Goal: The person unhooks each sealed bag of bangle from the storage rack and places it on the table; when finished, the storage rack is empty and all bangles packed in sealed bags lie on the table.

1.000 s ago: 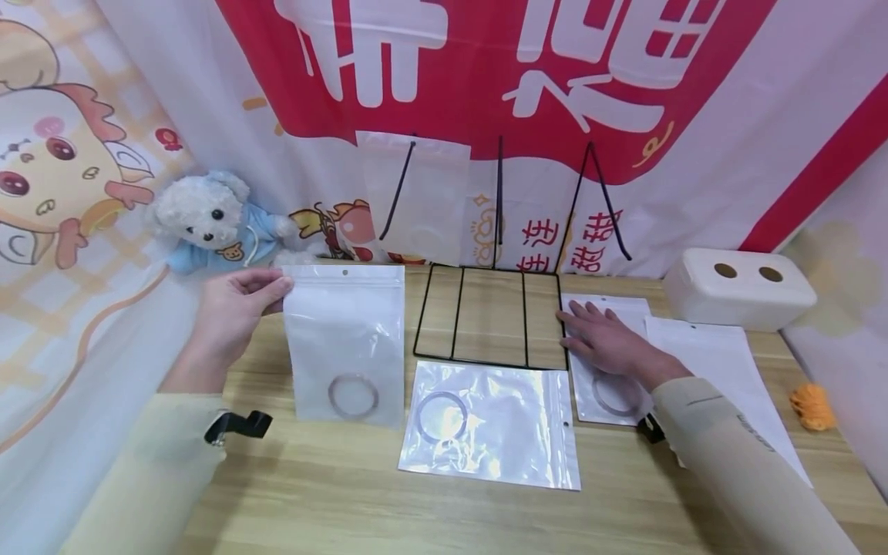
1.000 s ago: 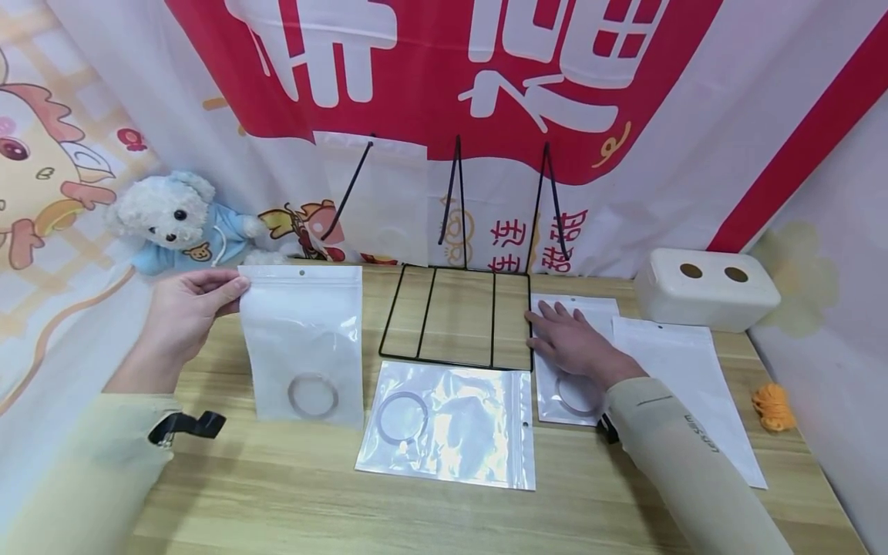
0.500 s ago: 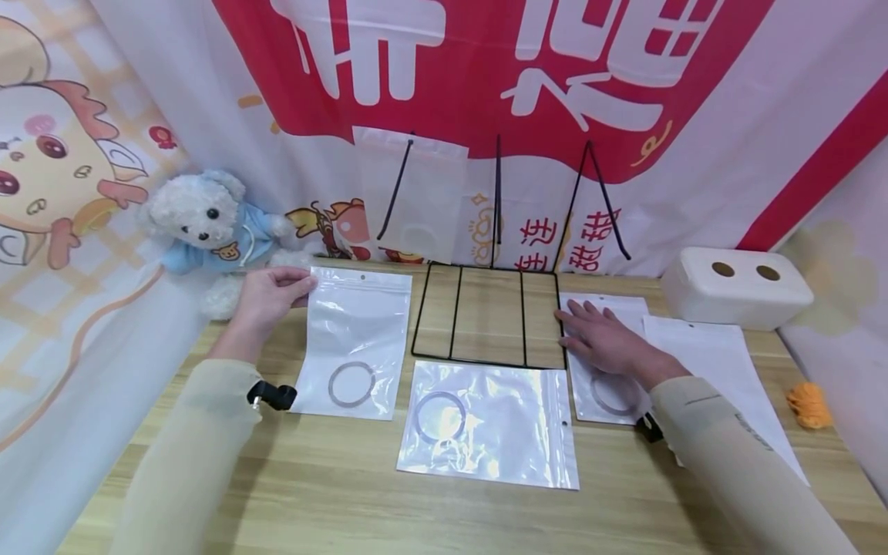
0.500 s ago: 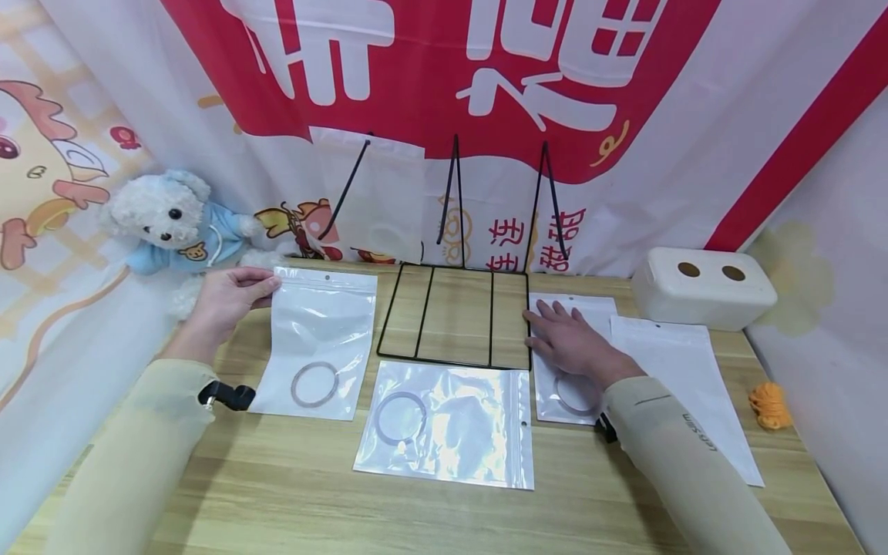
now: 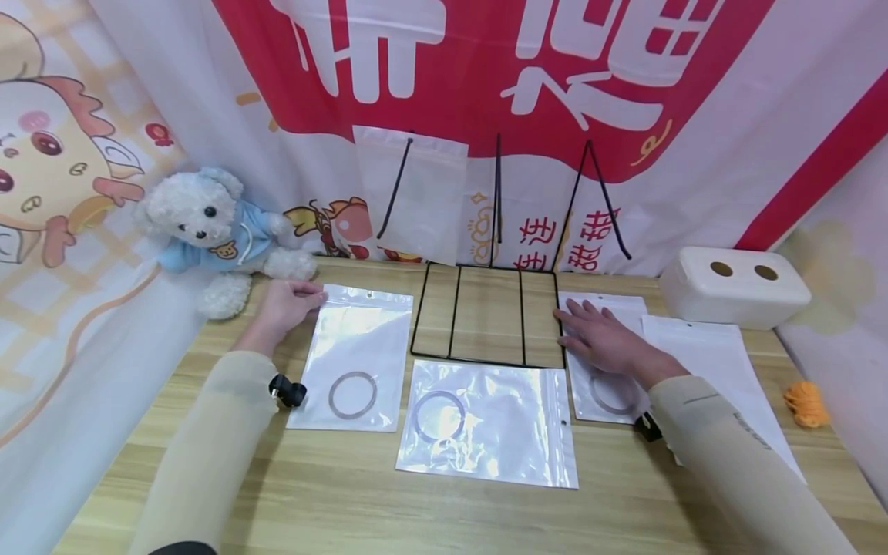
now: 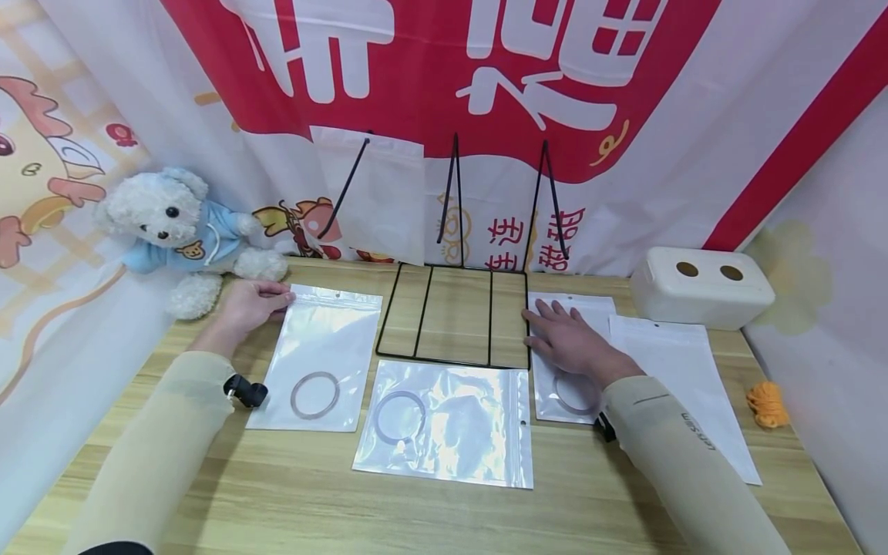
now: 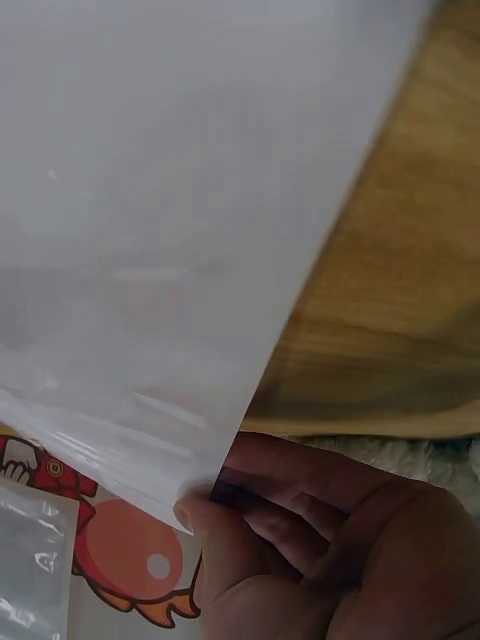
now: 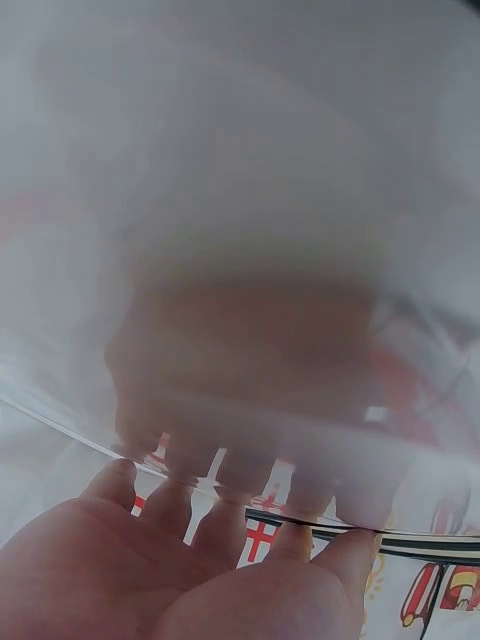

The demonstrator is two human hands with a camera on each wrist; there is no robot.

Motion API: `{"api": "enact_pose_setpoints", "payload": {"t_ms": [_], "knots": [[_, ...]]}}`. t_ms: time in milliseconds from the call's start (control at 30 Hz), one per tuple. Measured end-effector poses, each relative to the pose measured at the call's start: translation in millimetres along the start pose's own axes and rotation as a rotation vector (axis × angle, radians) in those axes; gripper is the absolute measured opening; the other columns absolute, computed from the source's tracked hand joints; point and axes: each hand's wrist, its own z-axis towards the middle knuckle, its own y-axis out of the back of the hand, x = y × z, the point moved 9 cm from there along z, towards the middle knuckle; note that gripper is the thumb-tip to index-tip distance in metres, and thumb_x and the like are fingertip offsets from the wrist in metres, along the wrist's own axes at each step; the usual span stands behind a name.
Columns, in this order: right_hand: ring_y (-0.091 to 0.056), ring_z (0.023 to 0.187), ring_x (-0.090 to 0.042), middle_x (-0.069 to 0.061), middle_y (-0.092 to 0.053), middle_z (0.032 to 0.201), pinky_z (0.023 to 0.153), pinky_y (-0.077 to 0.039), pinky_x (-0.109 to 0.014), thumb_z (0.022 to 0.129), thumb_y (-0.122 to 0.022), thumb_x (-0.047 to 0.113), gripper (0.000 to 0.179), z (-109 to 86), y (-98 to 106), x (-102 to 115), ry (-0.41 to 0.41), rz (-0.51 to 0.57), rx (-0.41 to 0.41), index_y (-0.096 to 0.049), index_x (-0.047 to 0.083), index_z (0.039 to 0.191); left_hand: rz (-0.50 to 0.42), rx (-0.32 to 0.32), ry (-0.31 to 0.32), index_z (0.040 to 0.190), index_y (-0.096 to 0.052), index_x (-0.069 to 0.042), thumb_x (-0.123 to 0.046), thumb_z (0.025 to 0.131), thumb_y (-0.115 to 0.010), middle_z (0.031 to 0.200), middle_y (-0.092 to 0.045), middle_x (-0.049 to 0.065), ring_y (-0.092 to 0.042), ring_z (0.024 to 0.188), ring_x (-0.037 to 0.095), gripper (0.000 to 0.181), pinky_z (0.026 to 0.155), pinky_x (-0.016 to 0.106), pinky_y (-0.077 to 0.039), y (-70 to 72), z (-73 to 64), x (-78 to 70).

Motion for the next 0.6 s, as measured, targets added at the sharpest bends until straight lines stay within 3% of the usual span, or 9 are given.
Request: {"api": "enact_pose_setpoints", "payload": {"t_ms": [167,333,433,600], "knots": [[-0.007,0.166,-0.052,-0.023,-0.013,0.180,0.135,-0.002,-0.070,0.115,-0.049,0.041,0.065,1.0,-0.9,-2.2,-0.007,0.008,0.003,-0.032,0.013,0.171,0.177,-0.004,-0.073,0.133,-0.070,0.007,-0.019,0.107,-0.068,0.128,-0.074,0.029,-0.073,0.105,0.029,0.037,0.085,0.029,-0.061,-5.4,4.2,-9.1],[-0.007,0.166,-0.053,-0.023,-0.014,0.180,0.134,-0.002,-0.071,0.115,-0.049,0.040,0.065,1.6,-1.7,-1.5,0.000,0.009,0.003,-0.032,0.012,0.171,0.249,-0.047,-0.139,0.134,-0.070,0.006,-0.019,0.109,-0.063,0.133,-0.071,0.029,-0.067,0.119,0.041,0.036,0.102,0.052,-0.059,-3.6,6.9,-41.8],[-0.007,0.166,-0.052,-0.022,-0.013,0.180,0.135,-0.002,-0.070,0.115,-0.049,0.039,0.064,0.8,-1.8,-1.9,-0.004,0.014,0.003,-0.032,0.012,0.171,0.163,-0.074,-0.125,0.141,-0.068,-0.004,-0.025,0.111,-0.062,0.141,-0.069,0.023,-0.065,0.128,0.039,0.038,0.109,0.055,-0.057,-0.3,7.6,-69.2],[-0.007,0.167,-0.051,-0.022,-0.014,0.181,0.135,-0.002,-0.070,0.115,-0.049,0.039,0.064,0.1,-0.9,-1.1,0.000,0.020,0.000,-0.032,0.012,0.171,-0.066,-0.138,-0.119,0.148,-0.066,-0.017,-0.039,0.109,-0.065,0.150,-0.066,0.010,-0.061,0.137,0.029,0.045,0.116,0.048,-0.054,10.2,5.0,-118.1]]}}
